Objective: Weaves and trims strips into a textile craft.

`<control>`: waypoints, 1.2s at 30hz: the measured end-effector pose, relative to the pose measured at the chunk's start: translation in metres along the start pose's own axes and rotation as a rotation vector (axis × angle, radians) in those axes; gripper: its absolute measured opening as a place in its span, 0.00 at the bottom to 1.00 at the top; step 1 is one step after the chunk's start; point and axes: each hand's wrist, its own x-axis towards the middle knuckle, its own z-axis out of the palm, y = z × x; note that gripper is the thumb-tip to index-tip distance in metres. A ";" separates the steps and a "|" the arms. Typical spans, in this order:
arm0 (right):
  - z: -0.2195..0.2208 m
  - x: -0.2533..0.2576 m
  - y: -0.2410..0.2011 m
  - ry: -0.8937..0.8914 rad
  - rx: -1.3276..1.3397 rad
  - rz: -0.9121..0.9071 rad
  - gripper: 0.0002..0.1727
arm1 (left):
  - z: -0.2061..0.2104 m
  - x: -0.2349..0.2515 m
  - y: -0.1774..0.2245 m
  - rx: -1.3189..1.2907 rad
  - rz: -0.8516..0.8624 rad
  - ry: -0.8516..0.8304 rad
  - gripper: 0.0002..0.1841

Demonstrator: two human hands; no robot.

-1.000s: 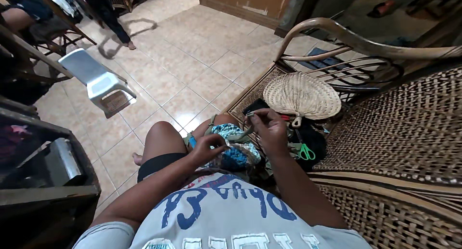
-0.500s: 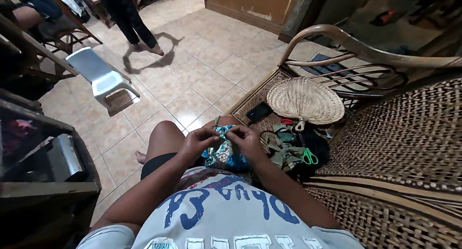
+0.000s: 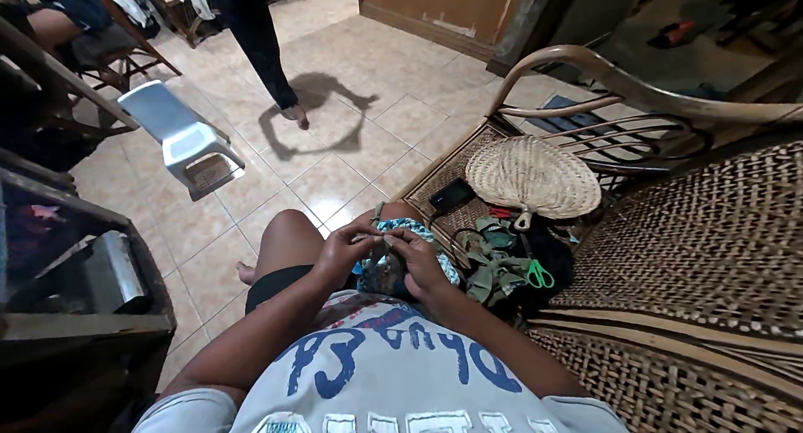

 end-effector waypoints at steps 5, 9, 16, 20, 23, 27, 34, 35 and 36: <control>-0.003 0.003 0.006 0.031 -0.009 -0.069 0.03 | -0.001 0.001 -0.002 -0.008 0.011 -0.006 0.05; -0.001 0.000 0.006 0.027 -0.007 -0.061 0.04 | -0.002 0.002 -0.005 0.021 0.043 -0.008 0.04; -0.002 -0.005 0.005 -0.043 0.000 -0.021 0.09 | -0.003 0.001 -0.006 0.158 0.186 0.044 0.05; -0.005 -0.005 0.004 -0.029 -0.174 -0.111 0.04 | -0.006 0.002 -0.006 0.164 0.187 0.032 0.06; -0.007 -0.005 -0.002 -0.061 -0.162 -0.053 0.04 | -0.007 0.003 -0.002 0.053 0.068 0.001 0.05; -0.009 -0.004 -0.007 -0.104 -0.137 0.073 0.05 | -0.007 0.003 -0.002 0.030 0.050 0.005 0.06; -0.010 -0.006 -0.013 -0.128 -0.001 0.207 0.05 | -0.007 0.004 -0.003 0.057 0.148 -0.009 0.06; -0.009 -0.006 -0.013 -0.124 0.035 0.231 0.06 | -0.007 0.004 -0.003 0.052 0.141 -0.007 0.06; -0.009 -0.006 -0.012 -0.120 0.065 0.249 0.06 | -0.006 0.004 -0.002 0.046 0.134 -0.006 0.06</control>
